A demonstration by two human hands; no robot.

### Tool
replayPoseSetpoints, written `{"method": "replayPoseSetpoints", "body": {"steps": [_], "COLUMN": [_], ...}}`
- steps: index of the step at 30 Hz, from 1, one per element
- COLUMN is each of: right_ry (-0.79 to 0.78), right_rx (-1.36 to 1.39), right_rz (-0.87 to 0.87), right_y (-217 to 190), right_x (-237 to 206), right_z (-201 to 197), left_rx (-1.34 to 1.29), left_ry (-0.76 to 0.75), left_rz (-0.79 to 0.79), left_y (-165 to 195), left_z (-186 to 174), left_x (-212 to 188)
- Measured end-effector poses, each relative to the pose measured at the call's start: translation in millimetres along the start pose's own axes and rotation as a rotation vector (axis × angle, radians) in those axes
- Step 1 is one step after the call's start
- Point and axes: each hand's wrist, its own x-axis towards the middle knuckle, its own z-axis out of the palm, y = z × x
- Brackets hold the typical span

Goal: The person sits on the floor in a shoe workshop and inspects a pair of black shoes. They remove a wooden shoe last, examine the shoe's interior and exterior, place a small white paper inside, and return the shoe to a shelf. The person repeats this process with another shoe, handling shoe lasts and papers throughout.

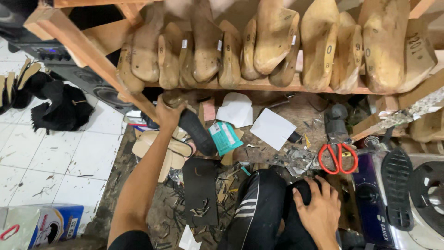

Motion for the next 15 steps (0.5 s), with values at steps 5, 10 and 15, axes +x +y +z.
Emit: {"method": "replayPoseSetpoints", "body": {"steps": [5, 10, 15], "right_ry": [-0.038, -0.052, -0.096], "right_rx": [0.01, 0.055, 0.058], "right_rz": [0.018, 0.073, 0.096], "right_y": [-4, 2, 2], "right_x": [19, 31, 35], "right_z": [0, 0, -5], "left_rx": [0.109, 0.292, -0.114], "left_ry": [-0.021, 0.136, 0.142], "left_rz": [-0.266, -0.036, -0.162], "left_y": [-33, -31, -34], "left_z": [75, 104, 113], "left_x": [43, 54, 53]}}
